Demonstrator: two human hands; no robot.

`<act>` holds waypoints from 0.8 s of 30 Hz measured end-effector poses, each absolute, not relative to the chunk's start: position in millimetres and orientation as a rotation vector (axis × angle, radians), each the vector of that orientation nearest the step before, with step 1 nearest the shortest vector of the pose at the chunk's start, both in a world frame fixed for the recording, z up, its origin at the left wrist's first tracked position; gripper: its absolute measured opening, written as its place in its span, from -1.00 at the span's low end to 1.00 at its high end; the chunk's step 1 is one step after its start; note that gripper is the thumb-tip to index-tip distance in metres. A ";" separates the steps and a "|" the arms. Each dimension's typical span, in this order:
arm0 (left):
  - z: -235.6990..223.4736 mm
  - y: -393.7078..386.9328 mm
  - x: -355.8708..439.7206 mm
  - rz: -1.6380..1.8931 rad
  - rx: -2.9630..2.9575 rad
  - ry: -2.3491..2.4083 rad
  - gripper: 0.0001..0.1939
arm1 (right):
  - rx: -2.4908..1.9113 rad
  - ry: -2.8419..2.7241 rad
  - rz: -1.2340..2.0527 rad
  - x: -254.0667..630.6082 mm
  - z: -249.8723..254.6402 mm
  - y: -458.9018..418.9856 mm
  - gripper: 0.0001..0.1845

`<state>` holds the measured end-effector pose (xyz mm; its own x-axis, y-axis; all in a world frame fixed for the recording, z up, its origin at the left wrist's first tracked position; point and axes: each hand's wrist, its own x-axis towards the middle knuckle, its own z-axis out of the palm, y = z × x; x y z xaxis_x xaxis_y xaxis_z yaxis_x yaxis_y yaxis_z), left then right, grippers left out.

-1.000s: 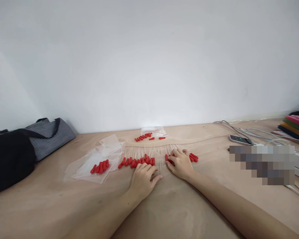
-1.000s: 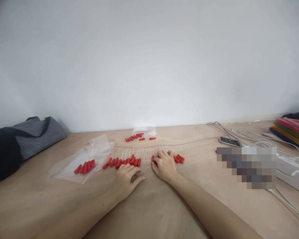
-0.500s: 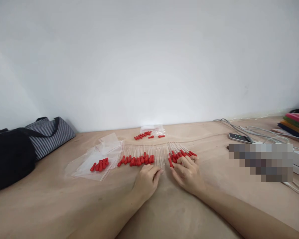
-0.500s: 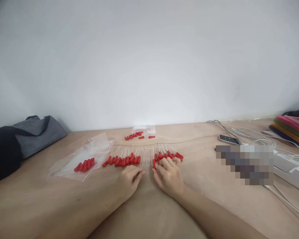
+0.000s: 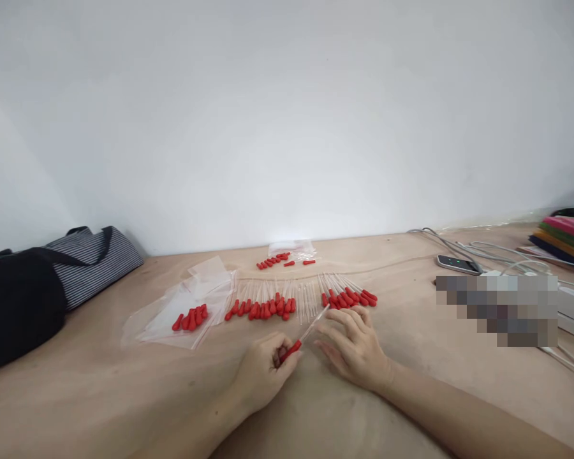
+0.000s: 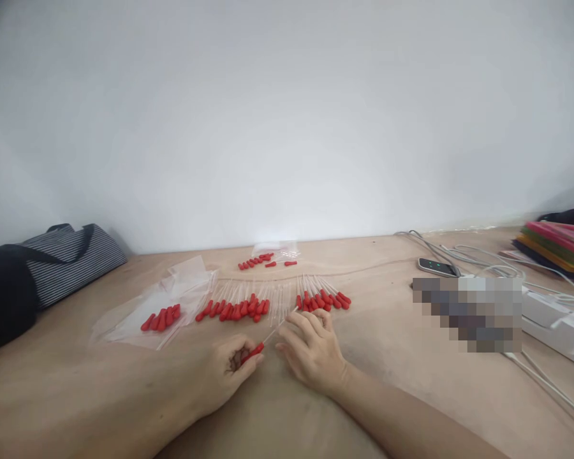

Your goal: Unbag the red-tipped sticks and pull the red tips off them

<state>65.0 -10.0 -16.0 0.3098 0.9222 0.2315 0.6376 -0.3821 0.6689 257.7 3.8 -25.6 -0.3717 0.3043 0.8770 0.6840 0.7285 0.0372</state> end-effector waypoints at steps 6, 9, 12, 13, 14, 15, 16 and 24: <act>-6.4 -15.8 57.5 0.750 2.259 1.326 -0.83 | -0.692 -2.235 -0.260 255.4 -28.4 10.7 -0.80; -5.0 -14.2 59.2 0.735 2.254 1.323 -0.80 | -0.685 -2.283 -0.167 254.5 -29.4 10.4 -0.77; -2.1 -13.9 59.4 0.702 2.239 1.311 -0.78 | -0.676 -2.325 -0.155 254.6 -28.9 8.2 -0.74; -0.8 -14.0 58.9 0.695 2.236 1.307 -0.77 | -0.674 -2.330 -0.163 254.9 -28.7 7.6 -0.74; 0.5 -14.0 57.7 0.690 2.232 1.303 -0.78 | -0.669 -2.330 -0.167 255.7 -28.6 7.4 -0.73; 1.3 -13.9 55.7 0.688 2.219 1.304 -0.78 | -0.662 -2.326 -0.167 257.2 -28.6 7.4 -0.73; 1.6 -13.6 52.5 0.692 2.186 1.310 -0.77 | -0.658 -2.315 -0.163 259.5 -28.5 7.8 -0.72; -7.7 -12.4 9.2 0.812 1.927 1.330 -0.76 | -0.865 -2.192 -0.184 275.3 -34.8 15.8 -0.72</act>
<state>9.2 -12.4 -7.7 0.2932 0.9479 0.1250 0.5447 -0.2731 0.7930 275.3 15.8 -34.8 -0.4834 0.5265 0.6993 0.6355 0.7605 -0.1333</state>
